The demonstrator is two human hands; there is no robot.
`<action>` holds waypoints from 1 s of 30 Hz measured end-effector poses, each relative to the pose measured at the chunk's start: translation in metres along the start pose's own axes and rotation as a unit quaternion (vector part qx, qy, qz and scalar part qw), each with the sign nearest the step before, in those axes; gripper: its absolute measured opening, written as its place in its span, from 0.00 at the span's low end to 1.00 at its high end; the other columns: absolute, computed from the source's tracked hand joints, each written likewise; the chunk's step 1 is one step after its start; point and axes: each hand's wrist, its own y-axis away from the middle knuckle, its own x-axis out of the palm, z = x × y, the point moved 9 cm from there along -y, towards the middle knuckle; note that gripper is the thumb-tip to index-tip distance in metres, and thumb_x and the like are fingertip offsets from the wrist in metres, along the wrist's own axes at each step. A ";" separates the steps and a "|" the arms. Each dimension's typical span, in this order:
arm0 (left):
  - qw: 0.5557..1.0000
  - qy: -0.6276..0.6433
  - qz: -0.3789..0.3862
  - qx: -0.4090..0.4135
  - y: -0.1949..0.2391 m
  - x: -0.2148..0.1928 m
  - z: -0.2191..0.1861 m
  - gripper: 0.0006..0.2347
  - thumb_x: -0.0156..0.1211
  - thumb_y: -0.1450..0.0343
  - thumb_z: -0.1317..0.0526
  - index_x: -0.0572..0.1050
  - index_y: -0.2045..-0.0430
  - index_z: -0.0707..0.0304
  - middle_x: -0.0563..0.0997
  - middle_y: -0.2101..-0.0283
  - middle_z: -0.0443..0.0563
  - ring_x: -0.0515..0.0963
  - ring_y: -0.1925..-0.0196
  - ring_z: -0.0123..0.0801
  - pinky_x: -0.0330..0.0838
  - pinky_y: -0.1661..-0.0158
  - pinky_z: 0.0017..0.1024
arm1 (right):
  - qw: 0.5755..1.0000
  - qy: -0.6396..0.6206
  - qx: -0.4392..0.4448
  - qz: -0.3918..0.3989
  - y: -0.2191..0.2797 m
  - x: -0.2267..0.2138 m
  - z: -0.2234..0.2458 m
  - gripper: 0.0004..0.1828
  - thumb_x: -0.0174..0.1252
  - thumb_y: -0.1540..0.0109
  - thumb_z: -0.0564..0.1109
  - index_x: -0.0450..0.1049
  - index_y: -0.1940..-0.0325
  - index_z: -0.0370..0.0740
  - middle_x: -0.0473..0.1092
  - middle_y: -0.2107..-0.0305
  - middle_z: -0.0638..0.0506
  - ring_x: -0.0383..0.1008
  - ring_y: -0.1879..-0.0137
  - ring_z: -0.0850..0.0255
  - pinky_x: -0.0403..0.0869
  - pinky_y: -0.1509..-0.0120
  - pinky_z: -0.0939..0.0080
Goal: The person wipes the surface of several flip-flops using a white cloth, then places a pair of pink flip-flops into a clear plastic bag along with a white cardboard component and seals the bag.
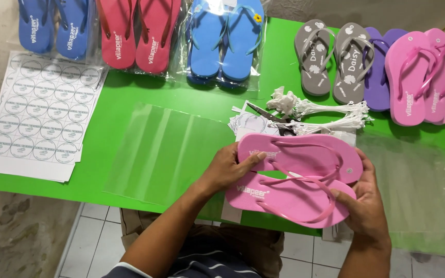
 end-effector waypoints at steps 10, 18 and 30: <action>0.923 -0.380 -0.046 -0.042 0.021 0.013 -0.015 0.25 0.62 0.31 0.49 0.60 0.47 0.61 0.69 0.50 0.55 0.71 0.53 0.42 0.78 0.58 0.39 | 0.989 0.042 -0.074 -0.123 0.040 -0.055 0.029 0.51 0.44 0.46 0.25 0.36 0.20 0.43 0.47 0.26 0.35 0.53 0.27 0.42 0.62 0.31 0.43; 0.931 -0.364 -0.031 -0.014 0.016 0.009 -0.004 0.16 0.49 0.38 0.68 0.59 0.58 0.62 0.62 0.58 0.53 0.64 0.59 0.39 0.73 0.57 0.35 | 0.980 0.089 -0.099 -0.150 0.058 -0.044 0.037 0.51 0.46 0.45 0.20 0.37 0.21 0.42 0.47 0.26 0.31 0.55 0.28 0.39 0.65 0.35 0.38; 0.979 -0.184 -0.084 -0.021 0.025 -0.022 0.008 0.17 0.60 0.29 0.73 0.61 0.49 0.69 0.73 0.73 0.55 0.74 0.76 0.37 0.77 0.80 0.23 | 0.954 0.172 -0.172 -0.178 0.056 0.002 0.036 0.51 0.58 0.45 0.30 0.41 0.22 0.43 0.51 0.30 0.34 0.59 0.28 0.44 0.69 0.33 0.48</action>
